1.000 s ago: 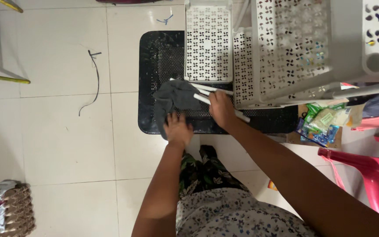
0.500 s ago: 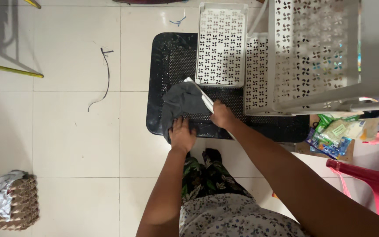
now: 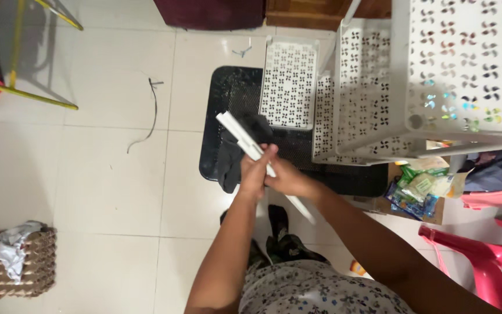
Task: The person assembles a white plastic rack by inserting white cylindrical legs into the corners of perforated trays. They wipe the trays with a dark cloth, stack the trays, and insert legs into each tray to form a multi-tiered structure.
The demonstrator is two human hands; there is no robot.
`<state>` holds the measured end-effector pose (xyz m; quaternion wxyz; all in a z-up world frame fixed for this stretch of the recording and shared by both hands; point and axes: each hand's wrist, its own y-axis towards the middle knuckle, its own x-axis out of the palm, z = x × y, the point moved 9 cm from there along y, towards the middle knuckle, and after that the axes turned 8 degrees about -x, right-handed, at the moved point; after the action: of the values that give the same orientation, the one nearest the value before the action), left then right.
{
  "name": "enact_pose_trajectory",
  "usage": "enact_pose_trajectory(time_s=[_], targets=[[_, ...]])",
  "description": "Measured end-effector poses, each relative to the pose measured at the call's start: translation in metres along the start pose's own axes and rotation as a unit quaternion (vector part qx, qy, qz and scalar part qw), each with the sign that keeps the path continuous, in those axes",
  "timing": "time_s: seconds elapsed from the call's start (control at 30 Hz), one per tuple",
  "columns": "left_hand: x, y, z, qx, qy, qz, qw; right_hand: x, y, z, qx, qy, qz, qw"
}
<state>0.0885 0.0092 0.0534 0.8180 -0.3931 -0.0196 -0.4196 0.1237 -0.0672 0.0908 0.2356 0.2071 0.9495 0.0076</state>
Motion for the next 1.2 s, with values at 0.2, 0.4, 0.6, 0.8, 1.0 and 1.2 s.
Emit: enact_pose_trajectory(time_s=[0.2,0.4,0.6,0.8,1.0,1.2], targets=[[-0.056,-0.024,0.103,0.123,-0.222,0.160,0.954,-0.022,0.003,-0.005,0.244,0.135,0.024,0.960],[-0.117,-0.040,0.167,0.210,-0.262,0.153,0.930,0.030,-0.009,0.010,0.365,0.591,0.267,0.668],[-0.116,-0.048,0.132,0.143,-0.199,0.154,0.957,0.117,0.056,0.017,0.248,0.679,0.222,0.655],[-0.177,-0.045,0.129,0.060,-0.112,0.136,0.983,0.137,0.018,0.155,0.524,0.401,0.300,0.689],[-0.211,-0.039,0.087,-0.004,-0.039,0.077,0.996,0.183,0.032,0.218,0.561,0.273,0.301,0.722],[-0.217,-0.052,0.076,-0.040,0.010,0.057,0.998,0.149,0.048,0.209,0.339,0.335,0.425,0.769]])
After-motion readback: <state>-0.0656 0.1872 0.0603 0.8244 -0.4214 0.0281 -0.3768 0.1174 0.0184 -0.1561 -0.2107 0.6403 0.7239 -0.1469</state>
